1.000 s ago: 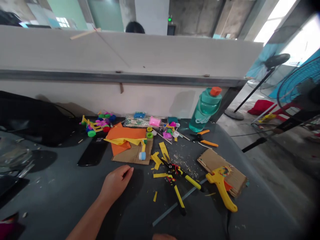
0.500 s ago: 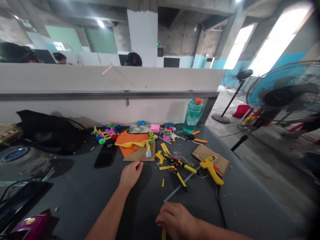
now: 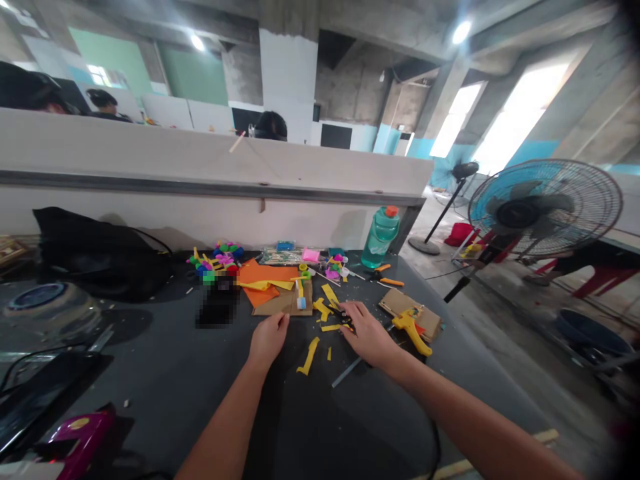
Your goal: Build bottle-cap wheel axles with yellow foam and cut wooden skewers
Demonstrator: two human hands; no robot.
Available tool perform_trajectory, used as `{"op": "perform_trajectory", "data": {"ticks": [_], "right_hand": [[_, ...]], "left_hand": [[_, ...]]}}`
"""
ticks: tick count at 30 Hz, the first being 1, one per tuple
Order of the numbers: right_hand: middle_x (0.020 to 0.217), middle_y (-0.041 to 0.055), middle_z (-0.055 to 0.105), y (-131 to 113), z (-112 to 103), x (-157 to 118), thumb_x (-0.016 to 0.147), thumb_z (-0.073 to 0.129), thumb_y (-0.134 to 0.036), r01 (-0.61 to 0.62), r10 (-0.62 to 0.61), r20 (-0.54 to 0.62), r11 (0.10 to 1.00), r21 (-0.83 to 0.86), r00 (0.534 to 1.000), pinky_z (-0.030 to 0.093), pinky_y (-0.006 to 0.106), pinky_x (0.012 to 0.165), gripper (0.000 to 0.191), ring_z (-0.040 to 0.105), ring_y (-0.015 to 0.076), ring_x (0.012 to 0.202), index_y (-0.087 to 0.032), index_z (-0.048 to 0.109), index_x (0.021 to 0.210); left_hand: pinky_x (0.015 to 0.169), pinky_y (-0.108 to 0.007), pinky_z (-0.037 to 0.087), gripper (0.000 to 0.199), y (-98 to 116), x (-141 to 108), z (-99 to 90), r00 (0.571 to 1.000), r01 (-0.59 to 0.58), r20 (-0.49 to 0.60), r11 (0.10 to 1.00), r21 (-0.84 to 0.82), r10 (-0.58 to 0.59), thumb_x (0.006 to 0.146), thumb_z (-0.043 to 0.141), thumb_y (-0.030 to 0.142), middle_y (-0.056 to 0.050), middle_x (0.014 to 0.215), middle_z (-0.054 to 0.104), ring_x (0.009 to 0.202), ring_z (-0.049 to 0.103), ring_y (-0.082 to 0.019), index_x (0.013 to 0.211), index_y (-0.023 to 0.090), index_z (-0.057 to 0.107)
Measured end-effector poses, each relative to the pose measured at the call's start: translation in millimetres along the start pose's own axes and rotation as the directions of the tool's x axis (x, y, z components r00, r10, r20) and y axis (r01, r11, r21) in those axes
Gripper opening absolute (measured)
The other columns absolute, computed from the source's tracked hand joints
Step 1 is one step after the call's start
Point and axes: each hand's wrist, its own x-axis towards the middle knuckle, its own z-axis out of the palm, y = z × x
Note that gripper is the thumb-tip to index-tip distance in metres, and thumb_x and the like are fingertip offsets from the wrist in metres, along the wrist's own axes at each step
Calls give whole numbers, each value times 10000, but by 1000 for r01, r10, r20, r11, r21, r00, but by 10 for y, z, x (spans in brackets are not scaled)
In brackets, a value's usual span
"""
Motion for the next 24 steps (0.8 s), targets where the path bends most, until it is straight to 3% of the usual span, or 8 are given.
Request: {"op": "perform_trajectory", "data": {"ticks": [4,6,12,19,24], "right_hand": [[1045,80,597,123,-83,-120,856,457,-238,-36,48,79,989,-140,996,385,365,899,260,519,219,1003,-188,532,1100],[1062,82,599,170,-46,-176,857,461,-284,-60,86,116,975,-212,990,364,370,895,282,504,231,1019,-196,536,1115],[1263,183,457,309,183,-249,648,634,-533,-256,319,99,879,-402,942,219,482,957,827,369,355,1164,-134,367,1321],[1105,150,532,432,193,-227,626,618,-363,-399,446,61,846,-355,893,322,398,840,747,458,317,1043,-147,382,1301],[1083,165,535,579,118,97,665,597,-395,-413,429,-6,865,-284,903,346,391,828,661,481,315,1020,-129,432,1247]], "left_hand": [[583,-211,339,280,-14,-17,16,999,32,-10,999,-26,-32,905,326,321,-7,753,663,689,604,-134,1019,231,565],[597,-213,354,285,3,-36,32,1000,28,-8,999,-19,-29,897,351,350,-10,800,668,727,614,-140,1085,232,530],[625,-222,360,229,93,-61,87,995,-102,26,981,164,99,878,397,358,-11,893,665,789,610,-147,967,240,573],[620,-227,347,182,74,12,116,999,-38,4,968,249,38,873,400,276,-4,877,671,787,613,-146,915,243,574],[583,-236,317,167,121,35,108,999,-5,35,961,275,-5,873,392,277,-14,849,666,766,612,-157,899,239,552]]}}
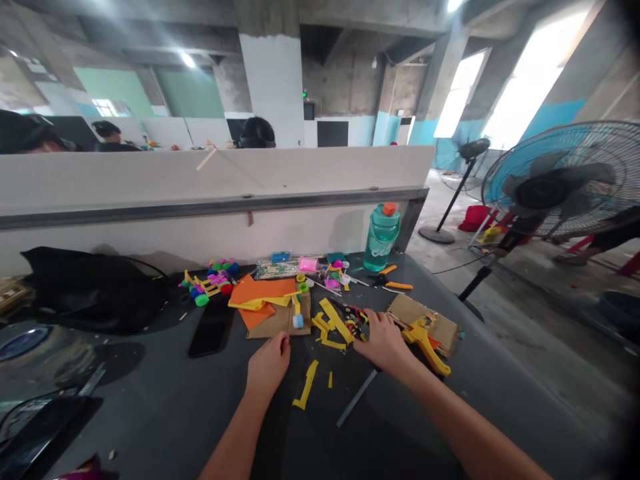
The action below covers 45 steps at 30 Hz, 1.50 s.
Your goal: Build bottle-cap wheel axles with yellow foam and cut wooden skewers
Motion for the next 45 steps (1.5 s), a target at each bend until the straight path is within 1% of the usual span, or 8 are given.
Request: {"op": "perform_trajectory", "data": {"ticks": [9,14,20,23,27,29,35,45], "right_hand": [[1097,190,545,-263,175,703,667,625,-296,123,-124,-5,990,-63,992,331,460,862,584,468,329,1040,-99,472,1195],[1205,166,510,-399,117,337,753,565,-275,261,-263,-94,965,-36,960,245,497,967,468,385,316,1161,-154,480,1197],[693,48,612,-435,111,-156,891,392,-338,355,-350,-103,800,483,931,449,346,729,308,579,190,716,-199,618,736],[633,28,607,-328,187,-172,888,375,-440,35,-166,47,460,887,985,488,306,567,365,585,168,588,-181,620,809],[900,87,662,-173,232,-123,880,390,-464,-104,-108,115,109,989,987,537,380,686,401,641,215,817,-185,549,1121],[1068,107,629,-139,238,-137,894,375,-445,10,-104,15,232,973,994,517,412,795,419,615,225,953,-211,490,1222],[1476,140,200,-330,251,-395,900,395,-406,477,-517,-69,721,503,853,207,490,1083,631,144,260,1357,-148,164,1428],[1445,166,253,-662,34,-647,813,400,-624,762,-829,25,525,380,558,140,495,1095,849,163,274,1351,-94,143,1425]], "left_hand": [[581,-241,320,173,50,2,-33,998,35,53,999,34,-37,885,371,279,-33,886,658,789,620,-166,926,227,530],[570,-242,321,206,3,25,30,999,28,21,999,22,-28,894,352,317,-41,863,662,764,626,-182,947,237,534],[586,-255,346,215,51,21,-23,991,125,-12,959,-256,-132,847,442,339,-53,671,633,675,609,-198,765,191,574],[576,-267,395,403,234,-35,-86,980,193,61,810,-553,-191,872,340,462,-40,553,591,600,595,-188,693,178,562],[851,-389,443,479,552,-146,-111,949,315,306,-278,-907,75,854,324,541,-119,1092,633,1012,587,-224,1038,183,584],[969,-441,366,500,652,-186,-81,938,347,304,-478,-807,168,869,277,537,-77,1336,476,1206,455,-224,1189,245,527],[1071,-461,226,622,715,-250,10,889,455,325,-547,-702,323,834,206,630,-10,1456,303,1353,203,-235,1319,301,414],[1090,-428,194,629,625,-228,-81,933,358,304,-597,-718,194,831,207,632,-9,1460,297,1350,217,-206,1375,330,303]]}}
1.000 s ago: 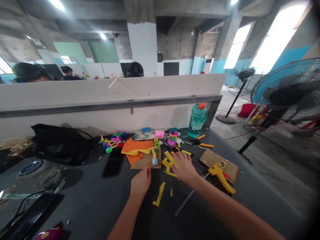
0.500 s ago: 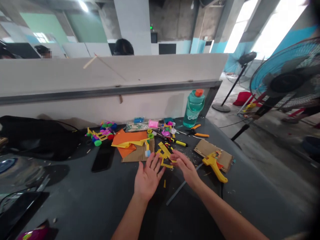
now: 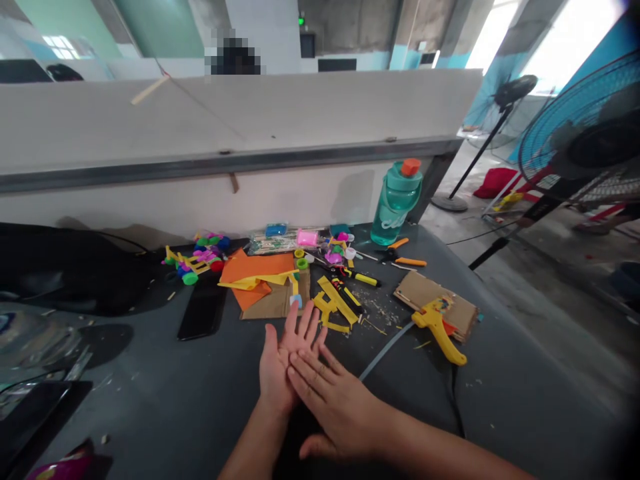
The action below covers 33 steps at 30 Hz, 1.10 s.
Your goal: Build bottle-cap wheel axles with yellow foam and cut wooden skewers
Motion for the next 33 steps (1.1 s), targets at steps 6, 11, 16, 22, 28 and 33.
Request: {"op": "perform_trajectory", "data": {"ticks": [6,11,16,22,28,33], "right_hand": [[1442,165,274,304,-41,3,821,444,-572,-207,182,-167,968,-143,969,67,564,1074,814,204,304,1337,-114,148,1427],[1226,103,566,696,-151,-171,902,391,-368,-495,421,-430,866,-74,799,127,586,1042,430,358,293,1255,-191,458,1288],[680,30,624,759,-179,-248,914,360,-252,-453,452,-583,878,156,675,454,390,815,299,590,193,744,-236,620,1060],[982,75,625,753,-122,-204,900,392,-270,-435,485,-526,872,226,699,464,354,824,285,577,195,919,-246,579,1114],[852,66,626,737,-118,-197,870,480,-328,-309,568,-465,796,521,679,491,337,707,196,590,192,805,-225,647,881],[1290,68,480,455,-146,-99,852,474,-428,52,589,-60,31,998,806,448,456,870,409,454,251,1182,-311,442,1243]], "left_hand": [[1099,-417,182,671,-133,-128,77,965,200,175,980,-7,-196,814,250,653,-42,1450,316,1356,194,-236,1317,247,430],[911,-301,452,461,-130,-146,64,981,156,77,960,232,-178,733,651,324,-120,1234,568,1101,553,-210,1160,170,572],[243,-137,164,234,1,-26,-97,956,3,-261,890,456,131,721,658,347,60,406,503,223,262,-9,655,141,571],[312,-141,178,396,19,39,-228,861,-103,-264,657,747,435,819,474,485,85,374,307,304,270,-31,583,166,461],[672,-258,495,241,-39,76,-271,865,-282,94,323,903,493,824,497,342,-65,950,604,816,592,-152,982,181,583],[873,-353,450,437,-151,33,-143,972,-207,73,670,713,223,751,628,346,-102,1133,580,1030,560,-217,1145,198,511]]}}
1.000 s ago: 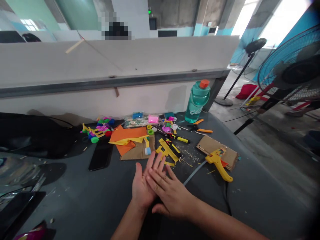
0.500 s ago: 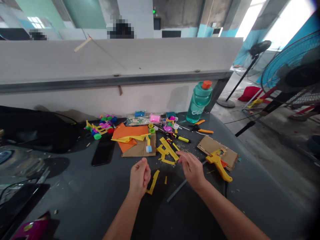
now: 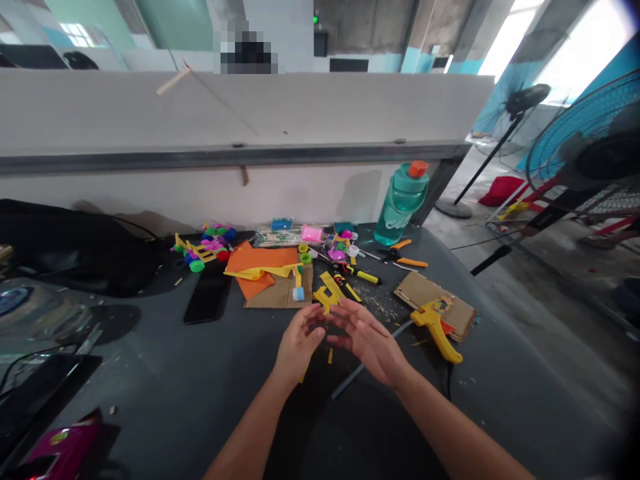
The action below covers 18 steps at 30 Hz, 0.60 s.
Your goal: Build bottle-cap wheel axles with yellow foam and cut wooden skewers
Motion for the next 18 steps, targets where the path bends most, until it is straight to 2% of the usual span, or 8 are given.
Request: {"op": "perform_trajectory", "data": {"ticks": [2,3,5,7,9,12,18], "right_hand": [[1364,75,418,-26,90,-30,853,392,-538,-135,119,95,973,185,988,374,488,943,480,402,259,1233,-294,429,1265],[1389,76,390,-37,118,-40,843,350,-592,-186,158,132,954,234,979,355,493,955,532,382,263,1249,-289,422,1274],[1432,71,327,-52,147,-49,817,283,-666,-242,195,183,926,290,964,343,501,953,621,328,274,1283,-291,393,1299],[1463,59,265,-58,151,-49,796,229,-709,-254,197,204,914,315,959,339,506,949,678,281,279,1306,-301,356,1323],[1476,52,233,-60,147,-46,777,199,-737,-250,188,210,912,326,960,330,499,956,718,270,279,1310,-305,336,1334],[1485,47,206,-60,141,-45,767,190,-751,-251,177,231,903,348,957,334,485,950,735,270,284,1307,-309,331,1339],[1486,38,194,-57,133,-40,747,252,-765,-267,177,258,889,372,950,372,531,888,731,221,311,1317,-324,356,1321]], "left_hand": [[819,-353,472,519,20,-43,71,987,131,119,978,-161,-112,726,653,391,-107,1090,597,983,581,-223,1177,194,489],[780,-341,483,517,27,-64,98,967,214,182,957,-196,-179,713,664,402,-107,1045,612,948,592,-222,1152,178,510],[701,-300,491,432,31,-97,129,919,359,247,912,-197,-308,683,699,384,-94,926,633,850,612,-201,1017,135,583],[642,-278,488,332,27,-112,132,882,443,258,881,-164,-396,661,725,338,-72,817,636,728,614,-166,872,105,617],[601,-281,488,290,21,-110,116,869,460,270,878,-134,-414,660,727,313,-54,741,629,632,597,-143,822,94,627],[571,-276,487,280,10,-91,75,876,420,296,904,-80,-381,668,717,305,-44,700,631,588,585,-135,835,94,643],[445,-225,433,238,-20,-69,45,904,364,197,924,115,-380,658,697,337,8,579,598,448,510,-97,743,119,653]]}}
